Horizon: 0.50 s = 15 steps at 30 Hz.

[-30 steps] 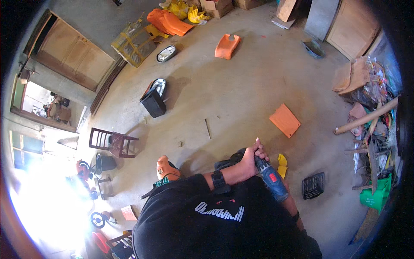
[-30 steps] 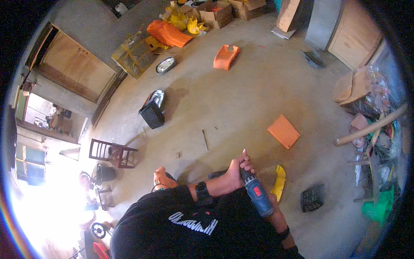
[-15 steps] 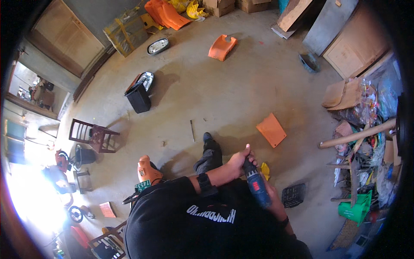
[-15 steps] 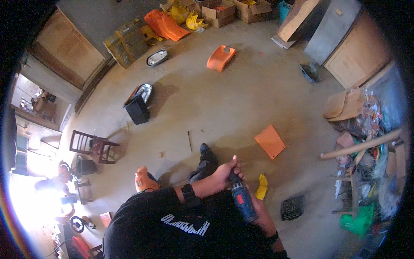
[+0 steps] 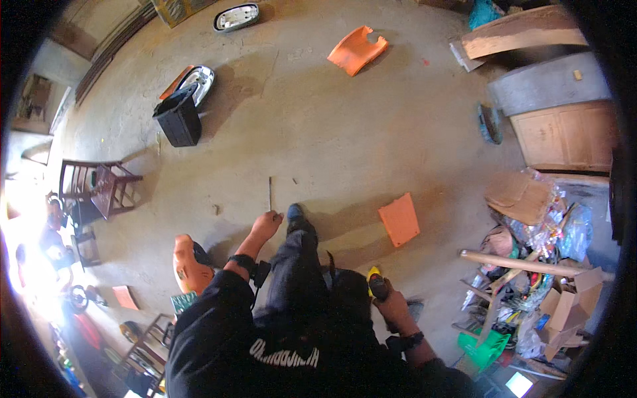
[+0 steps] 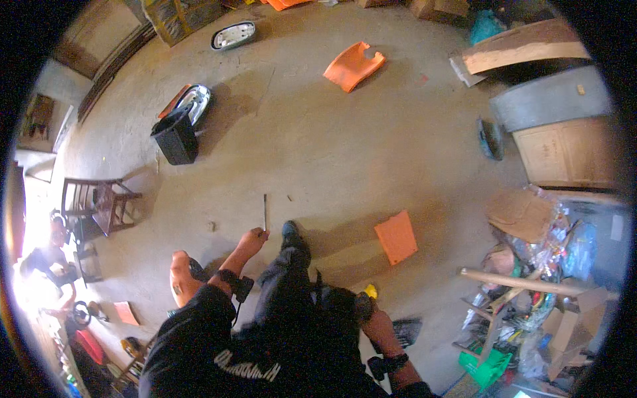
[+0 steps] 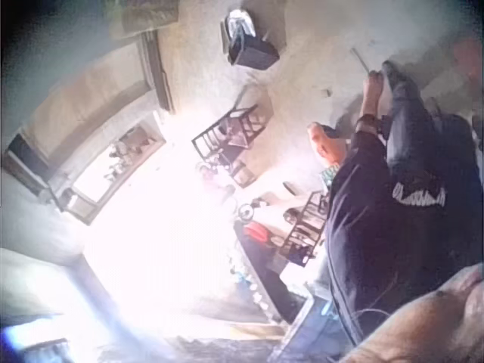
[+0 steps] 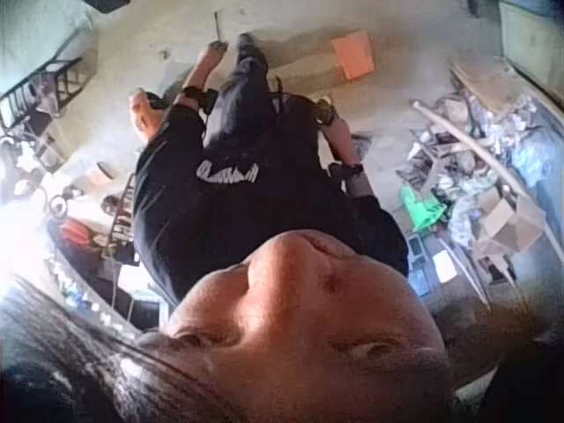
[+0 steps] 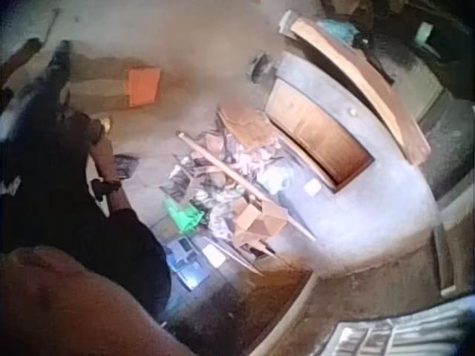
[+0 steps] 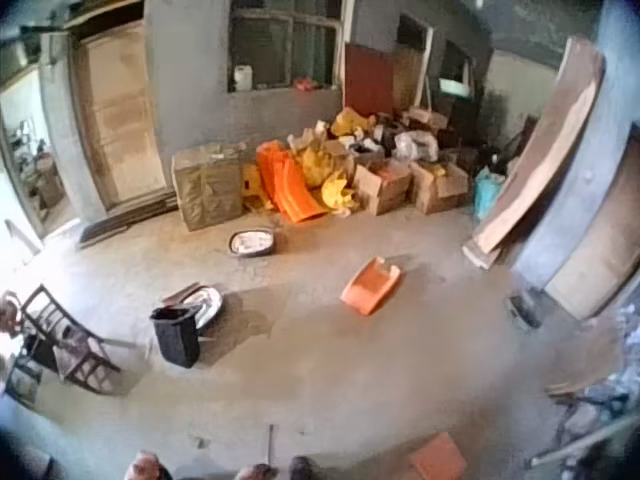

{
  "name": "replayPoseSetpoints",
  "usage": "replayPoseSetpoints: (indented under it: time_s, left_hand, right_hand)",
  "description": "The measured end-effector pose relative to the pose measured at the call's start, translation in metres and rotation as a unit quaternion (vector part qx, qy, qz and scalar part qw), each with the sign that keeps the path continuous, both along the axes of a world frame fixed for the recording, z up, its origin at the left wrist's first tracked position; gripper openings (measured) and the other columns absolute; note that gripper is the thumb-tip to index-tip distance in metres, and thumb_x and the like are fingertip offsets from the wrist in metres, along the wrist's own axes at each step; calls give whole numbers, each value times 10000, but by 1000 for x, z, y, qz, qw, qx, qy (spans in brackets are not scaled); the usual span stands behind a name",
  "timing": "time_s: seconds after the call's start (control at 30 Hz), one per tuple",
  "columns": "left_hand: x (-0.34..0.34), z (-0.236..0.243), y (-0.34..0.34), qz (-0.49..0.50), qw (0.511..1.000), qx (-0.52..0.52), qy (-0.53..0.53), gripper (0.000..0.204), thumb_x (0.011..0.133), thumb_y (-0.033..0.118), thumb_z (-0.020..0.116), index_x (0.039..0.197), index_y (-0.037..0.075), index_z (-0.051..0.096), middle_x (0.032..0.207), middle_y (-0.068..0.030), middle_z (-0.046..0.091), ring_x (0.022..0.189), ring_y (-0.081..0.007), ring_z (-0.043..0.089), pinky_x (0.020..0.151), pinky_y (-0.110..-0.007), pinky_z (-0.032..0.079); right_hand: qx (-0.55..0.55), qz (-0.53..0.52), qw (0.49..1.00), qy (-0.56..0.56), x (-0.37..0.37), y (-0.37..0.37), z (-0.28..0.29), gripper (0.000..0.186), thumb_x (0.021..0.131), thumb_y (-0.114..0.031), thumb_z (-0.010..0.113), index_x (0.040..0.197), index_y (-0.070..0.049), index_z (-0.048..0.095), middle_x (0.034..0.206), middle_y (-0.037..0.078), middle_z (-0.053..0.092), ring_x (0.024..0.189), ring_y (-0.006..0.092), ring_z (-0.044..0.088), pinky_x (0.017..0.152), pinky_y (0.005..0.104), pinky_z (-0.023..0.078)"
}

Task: Disassembling and inspecting the plastic fairing and panels of an orange motorcycle using an electric drill.

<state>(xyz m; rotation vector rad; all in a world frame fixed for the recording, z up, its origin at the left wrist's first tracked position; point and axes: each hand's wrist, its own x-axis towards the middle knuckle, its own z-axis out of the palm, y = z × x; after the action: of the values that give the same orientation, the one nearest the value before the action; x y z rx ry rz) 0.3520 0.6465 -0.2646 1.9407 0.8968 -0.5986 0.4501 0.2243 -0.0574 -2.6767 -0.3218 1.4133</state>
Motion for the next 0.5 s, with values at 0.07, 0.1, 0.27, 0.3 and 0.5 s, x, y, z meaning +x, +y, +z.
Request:
replayPoseSetpoints:
  time_s: [0.07,0.1,0.27,0.3,0.5]
  left_hand:
    - [0,-43,36,17,998,-42,37,426,962,400,494,1004,21,682,1018,-219,684,1009,-369,648,860,-455,506]
    - [-37,-106,53,-141,989,18,41,400,959,359,489,999,12,683,1045,-216,678,1035,-363,638,880,-448,504]
    - [-136,-309,107,-345,912,146,169,281,934,170,473,1025,-22,657,1144,-227,644,1115,-365,601,928,-455,501]
    - [-108,-325,106,-414,892,114,141,270,940,164,472,1056,-14,638,1119,-246,647,1094,-390,607,912,-479,501]
    - [19,-407,27,46,987,-65,138,254,964,241,479,1114,56,567,1042,-267,652,1025,-464,612,845,-559,486]
  right_hand:
    - [77,2,997,-22,21,24,-41,769,758,-266,704,1430,-53,397,904,279,675,863,464,653,742,509,537]
    - [81,13,996,-33,33,47,-52,743,761,-269,706,1409,-52,416,889,274,676,857,468,651,740,513,537]
    - [174,-83,981,16,61,133,-198,339,844,-221,702,1105,-36,589,798,150,676,686,283,681,627,398,524]
    - [198,-236,946,96,53,138,-235,250,865,-175,689,1054,-34,603,788,91,680,624,181,650,574,320,490]
    - [170,-543,783,253,65,217,-323,295,869,-63,637,1154,-14,577,940,104,686,660,151,634,596,302,523]
